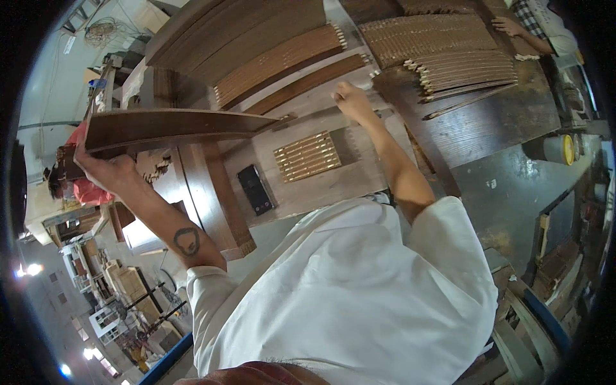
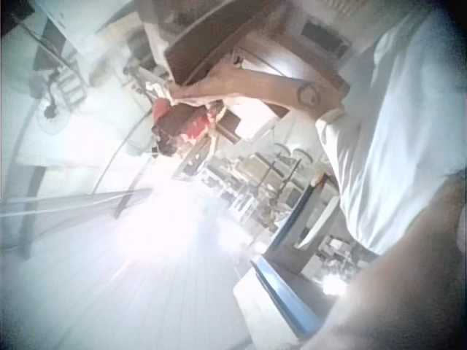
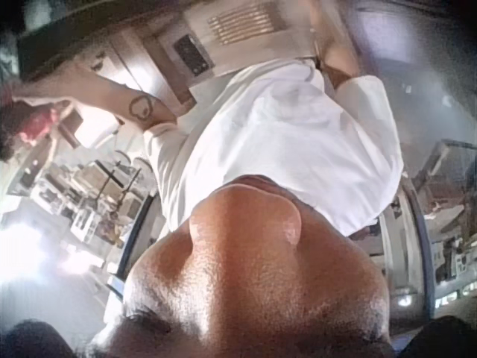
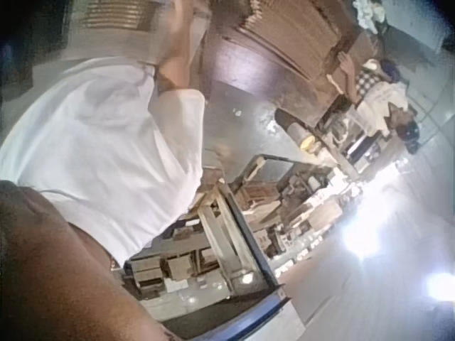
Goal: The person assembles wood panels by fitting wood slats into grooves and hammering wooden frame components together at a workbench.
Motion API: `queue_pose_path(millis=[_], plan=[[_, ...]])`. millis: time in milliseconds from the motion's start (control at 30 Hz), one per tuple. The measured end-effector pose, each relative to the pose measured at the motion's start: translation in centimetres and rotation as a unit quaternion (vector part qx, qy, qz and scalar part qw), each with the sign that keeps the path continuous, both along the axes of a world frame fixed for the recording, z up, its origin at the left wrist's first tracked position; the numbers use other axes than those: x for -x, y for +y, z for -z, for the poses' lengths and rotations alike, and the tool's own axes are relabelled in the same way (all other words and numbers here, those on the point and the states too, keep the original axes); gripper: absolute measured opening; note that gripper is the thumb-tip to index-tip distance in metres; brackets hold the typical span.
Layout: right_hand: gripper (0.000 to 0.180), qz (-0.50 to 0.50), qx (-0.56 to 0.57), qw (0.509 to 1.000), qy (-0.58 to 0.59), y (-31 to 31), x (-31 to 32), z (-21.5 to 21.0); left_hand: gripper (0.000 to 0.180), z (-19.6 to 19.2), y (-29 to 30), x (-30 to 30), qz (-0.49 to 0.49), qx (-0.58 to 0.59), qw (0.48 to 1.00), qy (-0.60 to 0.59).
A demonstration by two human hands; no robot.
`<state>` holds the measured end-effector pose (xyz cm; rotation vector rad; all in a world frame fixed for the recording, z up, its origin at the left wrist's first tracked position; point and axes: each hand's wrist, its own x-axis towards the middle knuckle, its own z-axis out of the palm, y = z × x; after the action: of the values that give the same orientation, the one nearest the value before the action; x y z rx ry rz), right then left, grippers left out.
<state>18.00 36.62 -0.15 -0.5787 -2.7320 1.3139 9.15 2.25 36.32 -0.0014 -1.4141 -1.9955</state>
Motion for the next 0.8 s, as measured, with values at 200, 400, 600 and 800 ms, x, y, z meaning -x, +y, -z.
queue_pose_path(millis=[200,400,600,800], plan=[[0.048,-0.031,-0.254,0.963,-0.084,3.4,6.4,-1.6,0.02,4.9,0.6,2.2,0.022,0.07,0.997,-0.005],[0.06,-0.137,-0.331,0.922,-0.149,7.4,7.6,0.2,0.015,4.1,2.9,1.3,0.047,0.139,0.989,0.003],[0.067,-0.268,-0.234,0.929,-0.104,7.0,5.4,-7.3,0.015,4.8,1.9,2.0,0.066,0.084,0.994,0.027],[0.039,-0.205,-0.013,0.957,0.205,9.1,1.3,-17.6,0.01,4.9,2.8,3.0,0.096,0.066,0.991,0.059]])
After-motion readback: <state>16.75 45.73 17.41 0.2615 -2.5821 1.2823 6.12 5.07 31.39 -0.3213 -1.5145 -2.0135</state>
